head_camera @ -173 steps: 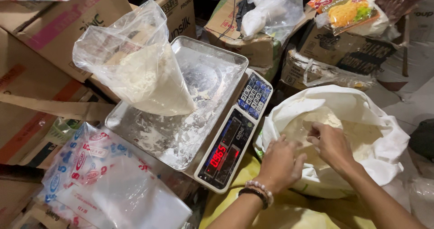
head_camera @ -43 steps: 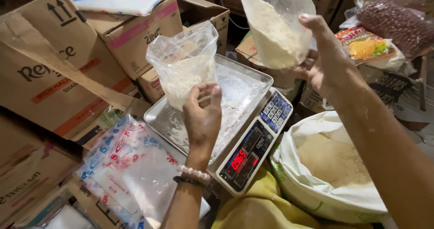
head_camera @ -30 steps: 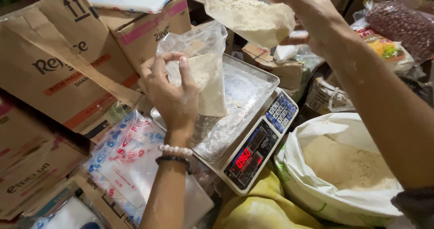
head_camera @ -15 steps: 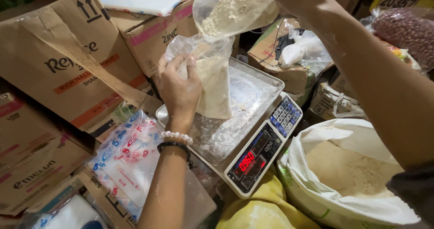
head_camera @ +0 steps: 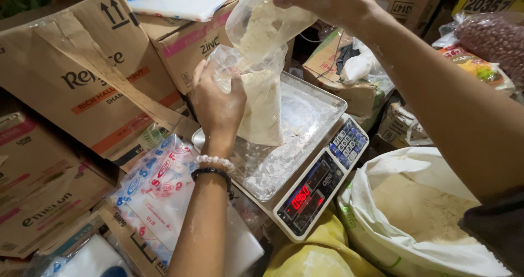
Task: The person scoops flour from a large sack into a plastic bag placed on a digital scale. They adjust the amount to reach a target weight, then tie the bag closed and set it aside. The process is repeated with a second bag.
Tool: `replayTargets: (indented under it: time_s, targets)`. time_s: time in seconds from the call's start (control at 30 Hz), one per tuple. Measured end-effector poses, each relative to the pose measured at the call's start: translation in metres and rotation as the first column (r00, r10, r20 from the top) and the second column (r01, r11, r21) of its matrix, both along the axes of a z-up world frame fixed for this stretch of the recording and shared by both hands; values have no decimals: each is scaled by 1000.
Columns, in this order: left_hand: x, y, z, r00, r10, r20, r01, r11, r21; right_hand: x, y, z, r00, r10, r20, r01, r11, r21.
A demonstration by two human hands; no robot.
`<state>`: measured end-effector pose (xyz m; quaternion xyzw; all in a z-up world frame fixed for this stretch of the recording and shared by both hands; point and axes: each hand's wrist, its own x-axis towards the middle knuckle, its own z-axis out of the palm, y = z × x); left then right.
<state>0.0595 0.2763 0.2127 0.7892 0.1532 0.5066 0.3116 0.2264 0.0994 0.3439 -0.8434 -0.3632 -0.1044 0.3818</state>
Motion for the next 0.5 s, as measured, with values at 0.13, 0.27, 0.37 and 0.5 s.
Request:
replayTargets:
  time_s: [0.13,0.27,0.37,0.5]
  targets:
    - [1,0,-1,1000,2,6,-2,1000,6,-1,9,0,984,-105,141,112,993,-44]
    - [4,3,-5,1000,1,25,-1,1000,10,-2,10,-2,969,-56,239,74,995,-66]
    - [8,5,-9,998,-6,59,4,1000,27,-1,10,-5,945,-8,327,24,999,-45]
    - [11,6,-12,998,-13,67,13,1000,6,2,10,-11,916,33,401,-14,999,-50]
